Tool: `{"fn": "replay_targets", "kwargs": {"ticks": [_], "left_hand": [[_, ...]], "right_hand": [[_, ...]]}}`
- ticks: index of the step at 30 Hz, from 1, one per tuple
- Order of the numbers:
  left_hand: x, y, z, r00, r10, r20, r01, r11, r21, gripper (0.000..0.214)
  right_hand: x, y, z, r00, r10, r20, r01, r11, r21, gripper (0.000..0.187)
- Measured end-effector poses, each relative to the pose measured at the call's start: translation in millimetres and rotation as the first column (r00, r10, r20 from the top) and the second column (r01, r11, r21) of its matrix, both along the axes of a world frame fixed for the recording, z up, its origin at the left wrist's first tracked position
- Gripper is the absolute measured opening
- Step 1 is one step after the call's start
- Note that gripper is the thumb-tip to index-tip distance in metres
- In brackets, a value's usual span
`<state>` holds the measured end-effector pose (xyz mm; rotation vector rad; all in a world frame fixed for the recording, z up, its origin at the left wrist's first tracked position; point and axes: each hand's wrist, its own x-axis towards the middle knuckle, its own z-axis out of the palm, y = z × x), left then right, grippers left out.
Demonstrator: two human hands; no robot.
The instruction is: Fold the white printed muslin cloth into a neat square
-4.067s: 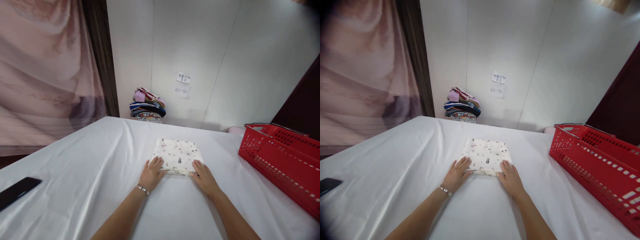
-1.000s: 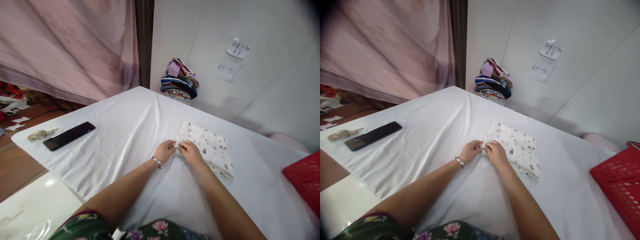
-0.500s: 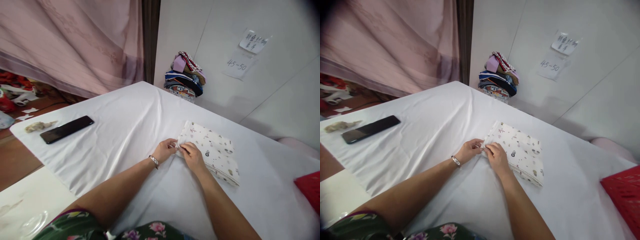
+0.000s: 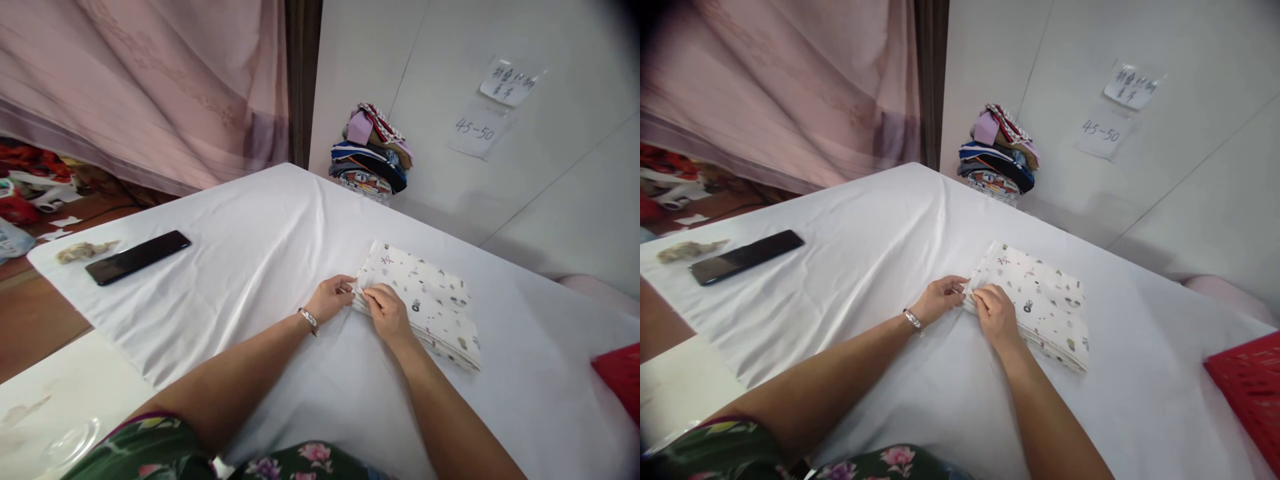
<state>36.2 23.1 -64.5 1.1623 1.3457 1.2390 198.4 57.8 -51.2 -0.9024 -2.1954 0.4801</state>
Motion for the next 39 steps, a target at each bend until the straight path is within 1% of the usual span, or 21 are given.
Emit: {"fn": "replay_targets", "kwargs": {"ticks": [2,4,10,13,16,20,23,28,30,33,35,37,39], "left_hand": [[0.2,-0.7,2.8,1.0,0.004,0.0,-0.004,1.0,0.0,0.031],[0.3,-1.4,5.6,1.0,0.006,0.004,-0.006,1.0,-0.004,0.029],[1.3,-1.9,9.3,0.999,0.003,0.036,-0.002,1.0,-0.028,0.03],[1.4,-1.3,7.7,0.999,0.011,0.042,-0.01,1.0,-0.024,0.03],[0.8,-0.9,6.0,0.998,0.004,0.068,-0.004,1.0,-0.005,0.031],[0.8,-1.2,4.9,0.996,-0.016,0.088,0.013,0.999,0.031,0.037],[1.6,-1.7,5.6,0.997,-0.024,0.068,0.022,0.999,0.032,0.038],[1.5,-1.2,8.1,0.997,0.019,0.078,-0.015,0.999,-0.05,0.034],[1.0,-0.1,7.7,0.994,0.029,0.104,-0.021,0.997,-0.073,0.034],[0.6,1.8,6.5,0.988,0.035,0.148,-0.023,0.997,-0.08,0.033],[0.7,2.6,6.5,0.981,0.027,0.191,-0.011,0.997,-0.082,0.033],[0.6,2.8,7.6,0.971,-0.001,0.24,0.02,0.997,-0.078,0.034],[-0.3,2.3,8.9,0.973,-0.017,0.23,0.033,0.997,-0.066,0.034]], "right_hand": [[0.0,-0.9,0.0,0.999,0.023,0.047,-0.024,0.999,0.021,0.02],[0.1,-0.7,-0.7,0.998,0.024,0.054,-0.025,0.999,0.025,0.02],[0.6,0.1,-1.8,0.999,0.019,-0.044,-0.018,0.999,0.041,0.019],[0.6,-0.2,-1.5,0.998,0.06,0.022,-0.061,0.996,0.058,0.016],[0.3,0.5,-1.9,0.995,0.058,0.075,-0.062,0.996,0.061,0.015],[0.1,2.6,-4.3,0.999,0.037,0.039,-0.038,0.999,0.019,0.013],[0.3,3.3,-5.5,0.999,0.04,0.02,-0.04,0.999,0.001,0.013],[1.0,2.2,-2.9,0.999,-0.004,-0.038,0.006,0.998,0.054,0.016],[1.1,1.1,-1.0,1.0,0.017,-0.004,-0.016,0.997,0.075,0.016],[0.7,-0.5,0.9,0.992,0.065,0.108,-0.075,0.992,0.097,0.015],[0.4,-0.8,0.9,0.988,0.056,0.143,-0.072,0.991,0.108,0.018],[0.5,-0.2,0.0,0.993,0.03,0.118,-0.041,0.995,0.092,0.016],[1.1,0.8,-0.6,0.999,-0.001,0.047,-0.001,1.0,0.024,0.011]]}}
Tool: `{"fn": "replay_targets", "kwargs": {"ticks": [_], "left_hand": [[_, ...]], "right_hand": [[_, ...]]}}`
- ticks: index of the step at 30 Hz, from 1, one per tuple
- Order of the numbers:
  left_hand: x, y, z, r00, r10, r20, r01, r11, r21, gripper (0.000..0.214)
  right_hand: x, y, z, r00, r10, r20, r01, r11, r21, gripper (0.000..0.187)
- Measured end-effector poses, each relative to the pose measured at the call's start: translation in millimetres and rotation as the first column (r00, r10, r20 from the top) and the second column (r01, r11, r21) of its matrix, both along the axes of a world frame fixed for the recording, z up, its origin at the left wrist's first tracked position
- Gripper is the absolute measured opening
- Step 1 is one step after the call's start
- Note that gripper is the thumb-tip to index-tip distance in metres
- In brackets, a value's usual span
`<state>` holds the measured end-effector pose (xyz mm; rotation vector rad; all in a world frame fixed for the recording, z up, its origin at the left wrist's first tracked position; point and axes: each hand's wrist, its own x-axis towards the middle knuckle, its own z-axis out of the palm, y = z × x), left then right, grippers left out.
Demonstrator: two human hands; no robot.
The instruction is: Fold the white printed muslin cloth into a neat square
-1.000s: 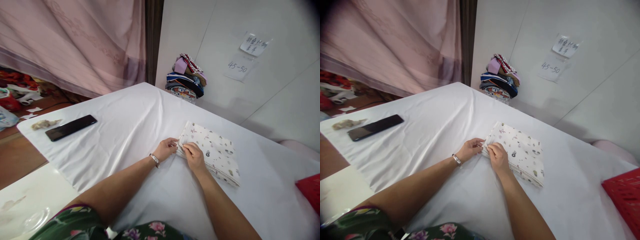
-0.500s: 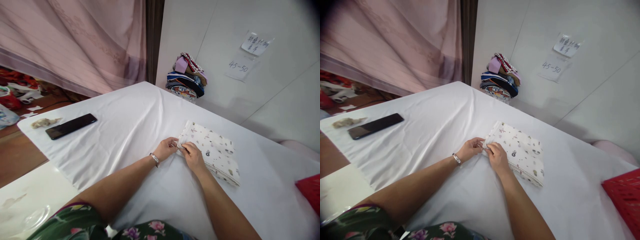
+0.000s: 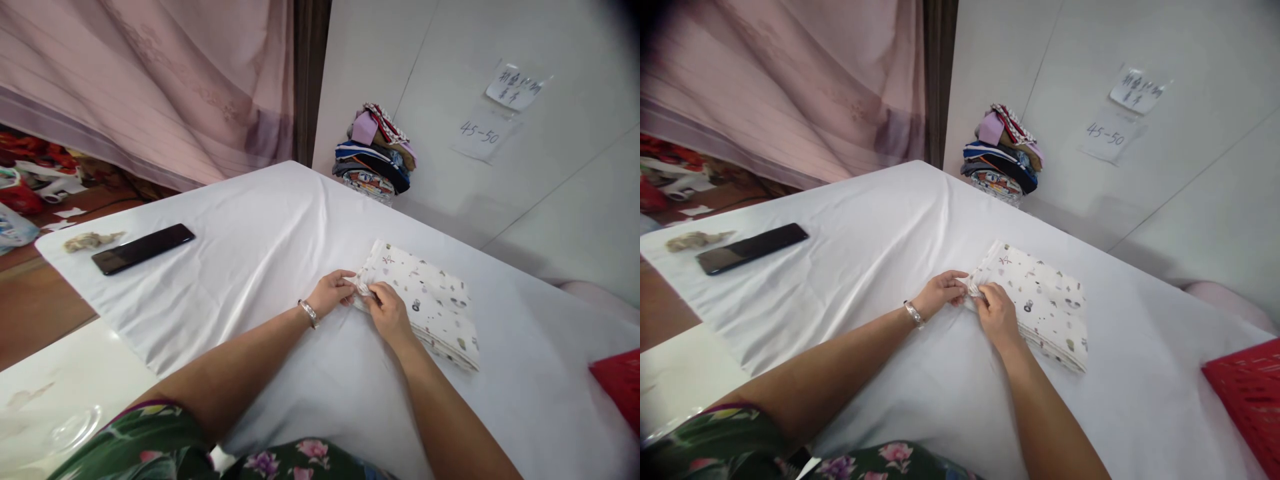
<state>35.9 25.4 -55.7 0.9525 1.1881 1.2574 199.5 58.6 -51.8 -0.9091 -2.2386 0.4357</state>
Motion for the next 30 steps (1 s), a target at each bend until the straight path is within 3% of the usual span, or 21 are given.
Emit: {"fn": "replay_targets", "kwargs": {"ticks": [3,5,9,13,17,21,25,28,30], "left_hand": [[-2.1,-2.2,1.0,0.957,0.076,-0.28,-0.062,0.996,0.058,0.028],[-2.4,-4.8,1.2,0.837,0.125,-0.533,-0.08,0.991,0.106,0.021],[1.9,-10.6,2.0,0.583,0.083,-0.808,0.003,0.995,0.104,0.026],[6.5,-13.3,3.0,0.449,0.061,-0.891,0.051,0.994,0.094,0.024],[7.7,-14.8,4.2,0.424,0.068,-0.903,0.053,0.994,0.1,0.027],[8.8,-16.5,5.9,0.407,0.036,-0.913,0.07,0.995,0.071,0.026],[9.7,-16.6,6.3,0.479,0.029,-0.877,0.072,0.995,0.072,0.021],[10.3,-16.2,5.3,0.519,0.038,-0.854,0.043,0.997,0.071,0.018],[11.0,-15.8,4.4,0.552,0.033,-0.833,0.027,0.998,0.058,0.016]], "right_hand": [[1.9,0.3,3.0,0.994,-0.042,-0.103,0.031,0.994,-0.107,0.008],[3.7,-0.7,8.1,0.991,-0.055,-0.122,0.042,0.993,-0.107,0.008],[8.2,-2.9,20.4,0.996,-0.049,-0.068,0.054,0.996,0.077,0.013],[9.8,-4.3,24.9,0.996,-0.022,0.086,0.002,0.975,0.223,0.018],[5.1,-7.9,21.4,0.989,0.032,0.144,-0.052,0.989,0.137,0.019],[4.2,-7.0,22.2,0.993,-0.06,-0.103,0.059,0.998,-0.009,0.011],[9.3,0.0,25.0,0.932,-0.181,-0.313,0.12,0.972,-0.204,0.014],[11.6,3.0,25.2,0.903,-0.239,-0.357,0.129,0.943,-0.306,0.017],[11.6,2.8,25.9,0.904,-0.238,-0.355,0.128,0.943,-0.308,0.016]]}}
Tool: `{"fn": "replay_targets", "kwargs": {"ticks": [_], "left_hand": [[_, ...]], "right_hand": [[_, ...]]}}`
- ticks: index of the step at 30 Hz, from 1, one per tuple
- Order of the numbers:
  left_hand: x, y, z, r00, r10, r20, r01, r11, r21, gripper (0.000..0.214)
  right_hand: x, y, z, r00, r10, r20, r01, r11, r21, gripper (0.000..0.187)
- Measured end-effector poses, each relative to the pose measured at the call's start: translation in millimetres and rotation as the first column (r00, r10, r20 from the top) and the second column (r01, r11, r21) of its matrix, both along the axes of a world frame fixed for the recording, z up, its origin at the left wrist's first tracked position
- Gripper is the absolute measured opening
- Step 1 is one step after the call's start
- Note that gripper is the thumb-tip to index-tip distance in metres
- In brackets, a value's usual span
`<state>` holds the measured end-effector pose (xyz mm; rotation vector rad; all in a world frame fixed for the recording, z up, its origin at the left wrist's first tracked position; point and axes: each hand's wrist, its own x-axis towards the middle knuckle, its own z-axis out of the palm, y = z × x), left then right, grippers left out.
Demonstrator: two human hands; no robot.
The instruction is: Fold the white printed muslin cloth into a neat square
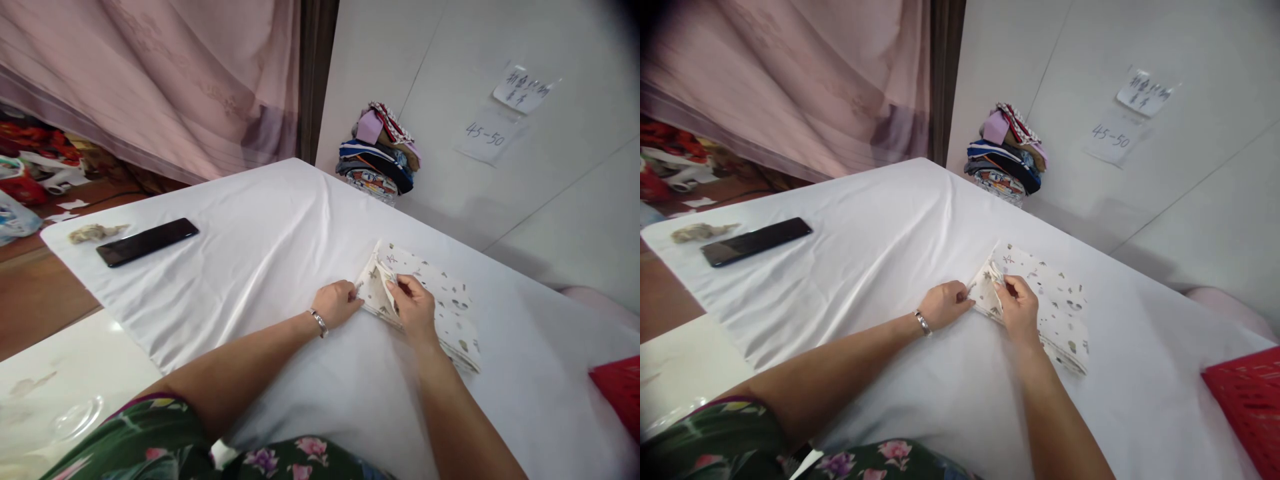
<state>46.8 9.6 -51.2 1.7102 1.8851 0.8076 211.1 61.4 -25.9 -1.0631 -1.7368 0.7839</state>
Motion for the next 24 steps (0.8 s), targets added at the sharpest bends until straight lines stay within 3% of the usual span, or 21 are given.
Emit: {"fn": "replay_targets", "kwargs": {"ticks": [5,8,12,14,20,24], "left_hand": [[1.6,0.4,0.5,0.991,0.004,0.135,-0.004,1.0,0.0,0.016],[2.1,-0.4,1.9,0.996,0.0,0.085,-0.006,0.997,0.071,0.015],[2.5,-1.0,1.5,0.999,-0.017,0.046,0.011,0.99,0.137,0.012],[2.6,-0.3,0.2,0.996,-0.003,0.091,-0.007,0.994,0.11,0.011],[2.9,2.3,-1.2,0.943,0.056,0.329,-0.065,0.998,0.016,0.014],[3.1,2.5,-0.1,0.901,0.083,0.425,-0.059,0.996,-0.07,0.015]], "right_hand": [[-1.3,-2.2,4.3,0.995,0.043,0.094,-0.055,0.99,0.128,0.009],[-1.5,-2.3,2.3,0.977,0.056,0.204,-0.096,0.977,0.191,0.01],[-2.9,-3.7,-4.7,0.88,0.162,0.447,-0.279,0.938,0.208,0.016],[-3.7,-5.1,-6.0,0.852,0.178,0.493,-0.316,0.925,0.212,0.02],[-2.6,-7.6,-2.3,0.859,0.04,0.51,-0.226,0.925,0.307,0.021],[-3.5,-6.5,-6.3,0.823,0.101,0.559,-0.291,0.92,0.263,0.025]]}}
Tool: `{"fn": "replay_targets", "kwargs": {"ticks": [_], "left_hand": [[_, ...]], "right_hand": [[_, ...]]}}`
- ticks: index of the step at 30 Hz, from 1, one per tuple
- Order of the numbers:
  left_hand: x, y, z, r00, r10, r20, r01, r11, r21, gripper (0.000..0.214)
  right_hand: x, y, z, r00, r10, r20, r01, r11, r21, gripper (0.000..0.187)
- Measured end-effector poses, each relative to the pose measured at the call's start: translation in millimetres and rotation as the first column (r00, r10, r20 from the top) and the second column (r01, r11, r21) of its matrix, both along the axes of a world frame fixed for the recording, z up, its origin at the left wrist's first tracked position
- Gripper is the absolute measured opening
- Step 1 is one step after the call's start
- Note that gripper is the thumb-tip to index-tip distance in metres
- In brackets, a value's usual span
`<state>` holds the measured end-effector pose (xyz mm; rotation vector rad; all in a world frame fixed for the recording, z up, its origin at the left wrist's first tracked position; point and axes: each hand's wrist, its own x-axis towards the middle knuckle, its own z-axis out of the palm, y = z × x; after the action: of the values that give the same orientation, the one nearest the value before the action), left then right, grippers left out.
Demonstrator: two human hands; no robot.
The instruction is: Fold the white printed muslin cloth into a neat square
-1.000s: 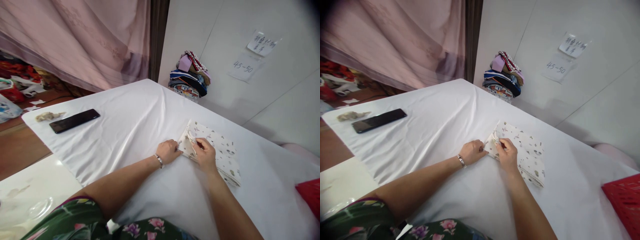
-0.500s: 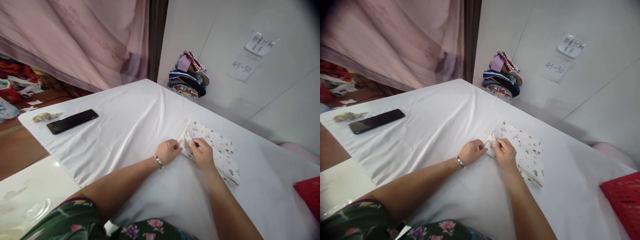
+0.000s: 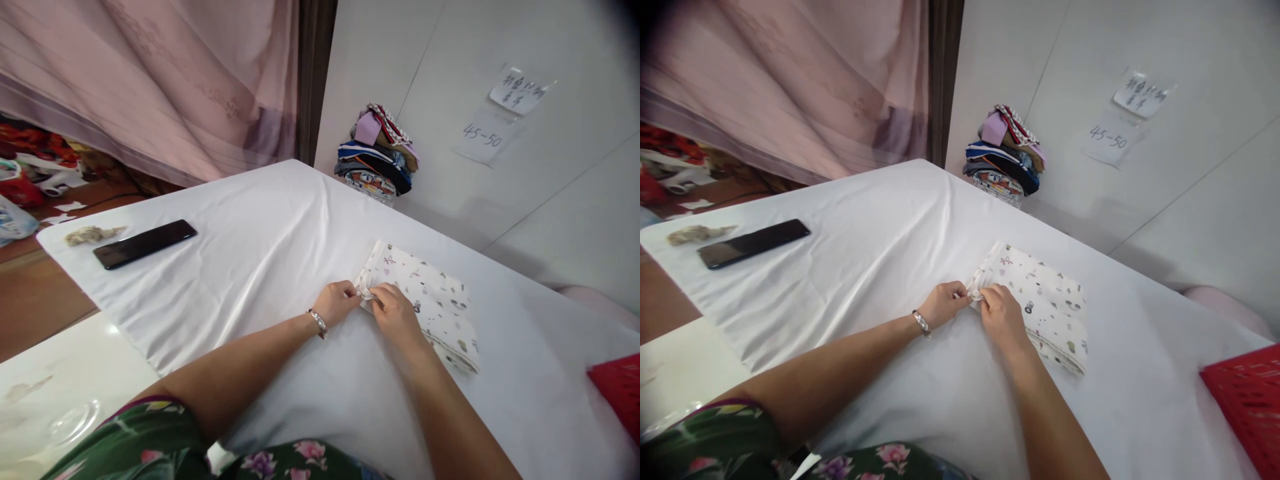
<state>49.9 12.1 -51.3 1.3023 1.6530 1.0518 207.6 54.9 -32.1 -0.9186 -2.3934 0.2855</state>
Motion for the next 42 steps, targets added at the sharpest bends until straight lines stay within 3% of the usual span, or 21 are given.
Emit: {"fn": "replay_targets", "kwargs": {"ticks": [4,9,17,29,36,42], "left_hand": [[0.6,0.4,0.6,0.989,-0.042,0.14,0.047,0.998,-0.029,0.014],[2.4,2.3,0.9,0.923,-0.092,0.373,0.108,0.994,-0.021,0.009],[3.7,5.7,-4.1,0.866,-0.078,0.495,0.058,0.997,0.056,0.023],[8.2,2.8,-12.9,0.956,-0.057,0.286,0.034,0.996,0.086,0.012],[8.7,1.8,-10.3,0.985,-0.026,0.172,0.017,0.998,0.057,0.01],[8.1,2.1,-11.7,0.985,-0.034,0.168,0.02,0.996,0.086,0.012]], "right_hand": [[-0.6,3.3,-1.4,0.998,0.044,-0.034,-0.048,0.991,-0.125,0.023],[1.4,5.9,3.9,0.999,0.024,-0.046,-0.031,0.984,-0.176,0.02],[1.2,6.6,0.0,0.99,0.027,-0.137,-0.059,0.971,-0.233,0.017],[2.0,7.9,-2.7,0.968,-0.044,-0.247,-0.043,0.941,-0.334,0.017],[2.0,3.2,5.1,0.975,-0.066,-0.211,0.021,0.977,-0.213,0.019],[-2.3,-0.8,3.8,0.994,0.002,-0.107,-0.019,0.987,-0.162,0.021]]}}
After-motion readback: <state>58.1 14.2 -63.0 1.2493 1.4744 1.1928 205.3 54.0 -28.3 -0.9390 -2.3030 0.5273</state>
